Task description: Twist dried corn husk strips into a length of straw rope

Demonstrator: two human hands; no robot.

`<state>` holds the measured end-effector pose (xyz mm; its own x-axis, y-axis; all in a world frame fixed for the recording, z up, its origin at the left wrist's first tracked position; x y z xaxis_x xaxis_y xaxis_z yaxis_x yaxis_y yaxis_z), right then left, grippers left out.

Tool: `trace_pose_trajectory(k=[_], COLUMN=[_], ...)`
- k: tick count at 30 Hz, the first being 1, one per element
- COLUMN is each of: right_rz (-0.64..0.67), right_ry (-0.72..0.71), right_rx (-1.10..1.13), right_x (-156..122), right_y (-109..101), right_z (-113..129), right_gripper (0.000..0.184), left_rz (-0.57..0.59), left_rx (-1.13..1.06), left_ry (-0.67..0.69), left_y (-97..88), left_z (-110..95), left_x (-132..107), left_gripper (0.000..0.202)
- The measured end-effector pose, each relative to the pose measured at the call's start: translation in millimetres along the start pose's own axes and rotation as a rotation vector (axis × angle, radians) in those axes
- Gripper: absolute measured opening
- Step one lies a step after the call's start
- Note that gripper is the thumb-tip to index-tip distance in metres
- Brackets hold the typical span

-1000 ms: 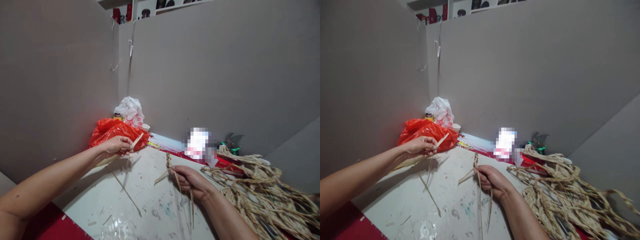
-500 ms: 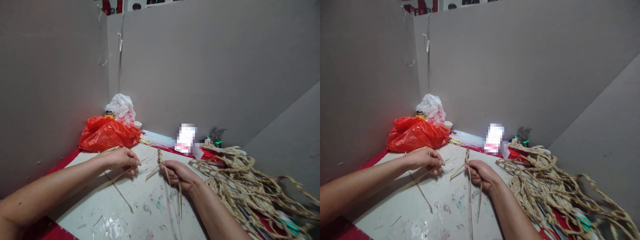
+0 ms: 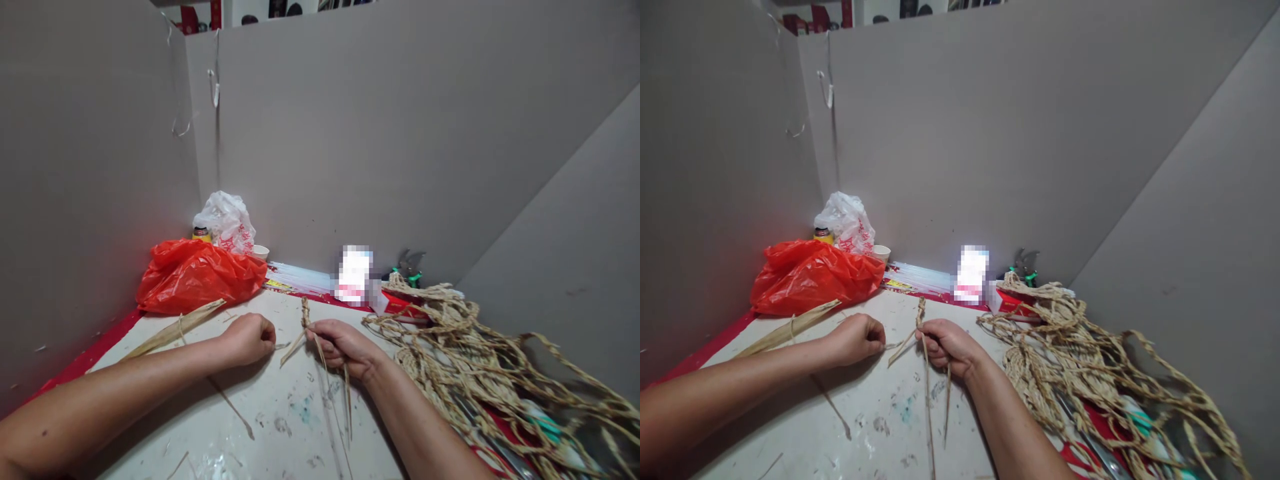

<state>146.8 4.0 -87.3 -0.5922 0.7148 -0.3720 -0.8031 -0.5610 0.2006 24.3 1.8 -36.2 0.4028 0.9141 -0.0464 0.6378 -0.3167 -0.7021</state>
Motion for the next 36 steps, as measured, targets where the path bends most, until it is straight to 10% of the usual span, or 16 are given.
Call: trace_pose_trajectory(k=[13, 21, 36], right_rz=[0.009, 0.026, -0.086], right_ry=[-0.003, -0.020, -0.031], right_rx=[0.002, -0.001, -0.098], right_x=[-2.7, -1.0, 0.0], right_y=[-2.8, -3.8, -10.1], right_z=[2.4, 0.5, -0.1], right_gripper=[0.018, 0.018, 0.022], left_rz=[0.002, -0.085, -0.183], left_rx=[0.317, -0.592, -0.935], left_ry=[0.098, -0.105, -0.175], left_y=[16.4, -9.7, 30.4], left_z=[-13.2, -11.3, -0.9], left_x=[-2.3, 5.0, 31.9], left_gripper=[0.019, 0.005, 0.007])
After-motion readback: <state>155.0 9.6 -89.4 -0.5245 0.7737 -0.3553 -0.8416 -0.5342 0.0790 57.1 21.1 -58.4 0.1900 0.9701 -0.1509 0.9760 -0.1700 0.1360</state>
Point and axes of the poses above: each hand's wrist, its own x-axis towards the middle knuckle, its own y-axis out of the palm, z = x × y, the point moved 10 cm from there along x, towards the middle knuckle, and after that the axes turned 13 degrees about -x, right-handed, at the moved point
